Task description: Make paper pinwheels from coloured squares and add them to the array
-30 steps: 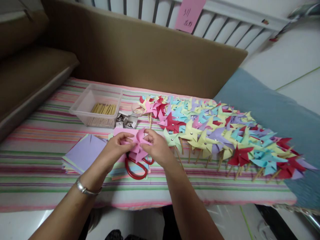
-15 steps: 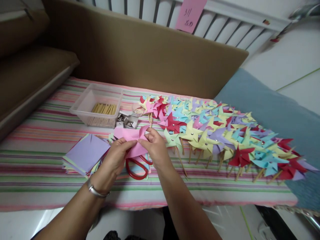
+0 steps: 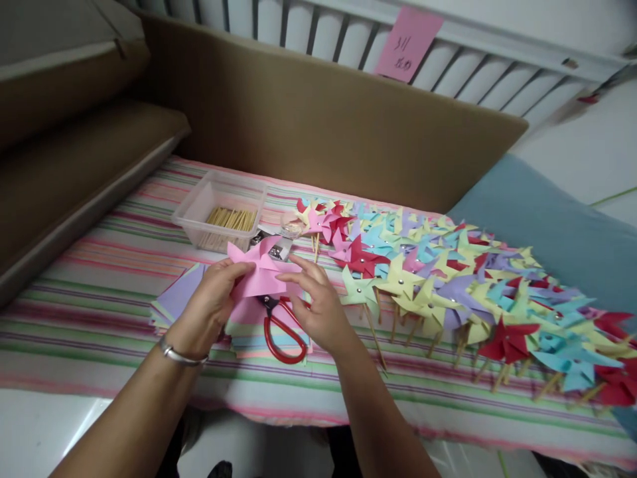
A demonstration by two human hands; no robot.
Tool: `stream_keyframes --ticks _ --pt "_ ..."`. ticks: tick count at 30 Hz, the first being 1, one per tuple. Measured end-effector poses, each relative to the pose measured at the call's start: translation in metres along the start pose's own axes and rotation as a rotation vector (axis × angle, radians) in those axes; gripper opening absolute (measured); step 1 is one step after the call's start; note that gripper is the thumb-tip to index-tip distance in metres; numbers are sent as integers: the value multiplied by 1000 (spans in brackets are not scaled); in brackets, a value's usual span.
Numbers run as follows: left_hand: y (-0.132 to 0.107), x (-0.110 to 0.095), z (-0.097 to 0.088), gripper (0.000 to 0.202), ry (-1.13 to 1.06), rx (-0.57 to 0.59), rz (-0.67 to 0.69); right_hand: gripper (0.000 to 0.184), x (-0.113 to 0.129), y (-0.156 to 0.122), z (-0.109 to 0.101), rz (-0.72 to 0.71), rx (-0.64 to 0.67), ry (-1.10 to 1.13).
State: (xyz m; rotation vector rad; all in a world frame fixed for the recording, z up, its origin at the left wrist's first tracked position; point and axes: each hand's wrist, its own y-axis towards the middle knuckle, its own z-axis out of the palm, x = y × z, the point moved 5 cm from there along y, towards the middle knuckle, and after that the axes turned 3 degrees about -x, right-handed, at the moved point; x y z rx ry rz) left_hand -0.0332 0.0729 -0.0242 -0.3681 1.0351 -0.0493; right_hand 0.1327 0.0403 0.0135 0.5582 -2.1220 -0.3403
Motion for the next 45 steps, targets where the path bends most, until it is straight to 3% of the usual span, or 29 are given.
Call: stream_keyframes --ticks 4,9,13,22,26,30,33,45 --pt "3 2 -4 18 9 0 -38 49 2 -1 12 -49 45 -90" --pt "7 8 -5 18 5 33 -44 30 -3 0 14 -53 -90 -176" --pt "8 10 -5 17 22 24 -36 29 -7 0 10 -32 -142 -229" --pt "6 8 -3 17 53 10 -78 40 -12 -1 15 0 -19 -286" --pt "5 7 -3 16 34 1 -95 50 -14 -1 18 62 -2 -143" --pt "5 6 -4 16 51 -3 -64 45 -18 -1 21 180 18 174" --pt "6 6 -6 16 73 -4 -49 48 -20 -1 21 237 4 272" --pt "4 5 -4 16 172 10 0 20 -6 0 12 109 -111 72"
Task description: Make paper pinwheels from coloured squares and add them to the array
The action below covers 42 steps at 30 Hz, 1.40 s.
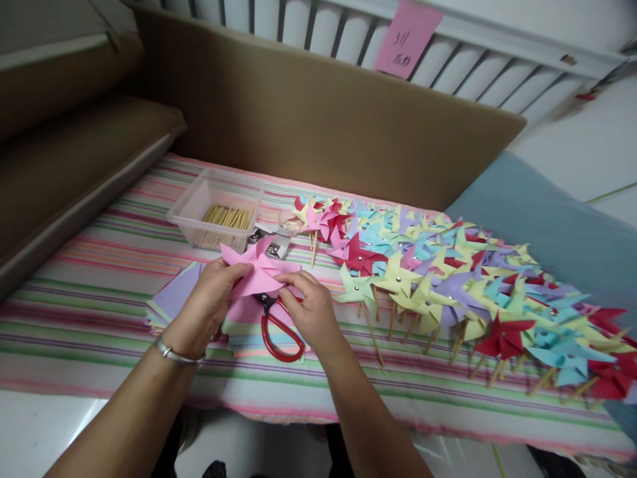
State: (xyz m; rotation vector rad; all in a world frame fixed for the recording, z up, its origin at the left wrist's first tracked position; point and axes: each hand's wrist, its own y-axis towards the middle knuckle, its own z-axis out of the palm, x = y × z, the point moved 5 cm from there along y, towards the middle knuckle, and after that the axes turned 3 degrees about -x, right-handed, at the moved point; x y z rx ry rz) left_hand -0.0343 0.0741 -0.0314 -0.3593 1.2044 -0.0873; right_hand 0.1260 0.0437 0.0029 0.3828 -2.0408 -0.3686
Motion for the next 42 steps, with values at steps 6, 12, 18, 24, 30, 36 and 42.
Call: stream_keyframes --ticks 6,12,18,24,30,36,42 --pt "-5 -4 5 14 6 -5 -18 26 1 -1 -3 -79 -16 -17" --pt "-11 -6 11 14 45 36 -37 11 0 3 -6 -87 21 -14" --pt "-11 2 14 21 80 50 -55 6 -8 4 -6 46 -16 28" --pt "-13 7 27 19 79 142 -38 6 -6 4 -9 52 -87 -16" --pt "-11 13 33 17 83 180 -53 7 -7 4 -14 28 -83 -76" --pt "-15 12 32 16 128 181 -42 7 -9 4 -14 82 -68 -127" --pt "-16 13 32 11 163 180 -61 8 -10 3 -12 109 -77 -143"
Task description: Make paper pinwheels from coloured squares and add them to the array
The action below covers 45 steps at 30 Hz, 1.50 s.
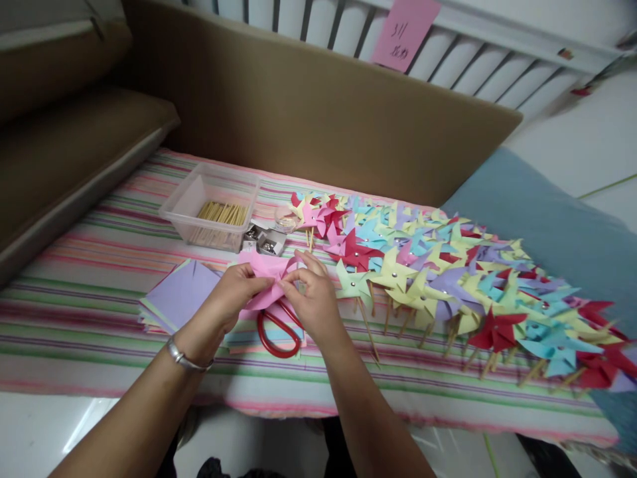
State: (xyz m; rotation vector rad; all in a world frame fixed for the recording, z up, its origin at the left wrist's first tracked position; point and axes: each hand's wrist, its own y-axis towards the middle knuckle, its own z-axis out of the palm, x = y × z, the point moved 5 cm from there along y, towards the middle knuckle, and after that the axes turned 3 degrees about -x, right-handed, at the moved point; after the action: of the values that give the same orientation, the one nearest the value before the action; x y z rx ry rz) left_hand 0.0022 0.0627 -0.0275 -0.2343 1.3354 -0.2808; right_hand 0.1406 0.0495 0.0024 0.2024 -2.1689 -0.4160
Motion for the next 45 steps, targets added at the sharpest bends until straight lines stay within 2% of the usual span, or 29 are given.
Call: stream_keyframes --ticks 4,10,13,16,19,21,23,26,30,36,45 --pt "-1 -1 0 9 13 -6 0 7 -1 0 1 9 -2 -3" --pt "-1 2 2 18 1 -1 16 7 -3 1 4 44 -7 -45" --pt "1 3 1 18 -19 -34 16 7 -2 1 3 49 -15 -37" --pt "2 1 -6 13 -46 -99 24 3 -6 3 -5 111 -73 90" --pt "2 -3 -11 13 -90 -104 21 22 -21 5 -17 287 -162 352" --pt "3 -4 -12 14 -103 -82 19 33 -29 5 -15 414 -125 514" --pt "4 -3 -10 15 -98 -69 20 38 -31 2 -8 514 -24 625" --pt "5 1 -3 14 -70 -63 29 27 -25 -2 3 590 111 719" --pt "2 4 8 17 -36 -70 48 14 -19 -4 7 545 209 691" --pt "-12 8 19 24 -111 -97 39 16 -26 -7 1 484 184 540" --pt "-45 0 33 25 -157 -159 105 17 -19 -18 -9 420 230 659"
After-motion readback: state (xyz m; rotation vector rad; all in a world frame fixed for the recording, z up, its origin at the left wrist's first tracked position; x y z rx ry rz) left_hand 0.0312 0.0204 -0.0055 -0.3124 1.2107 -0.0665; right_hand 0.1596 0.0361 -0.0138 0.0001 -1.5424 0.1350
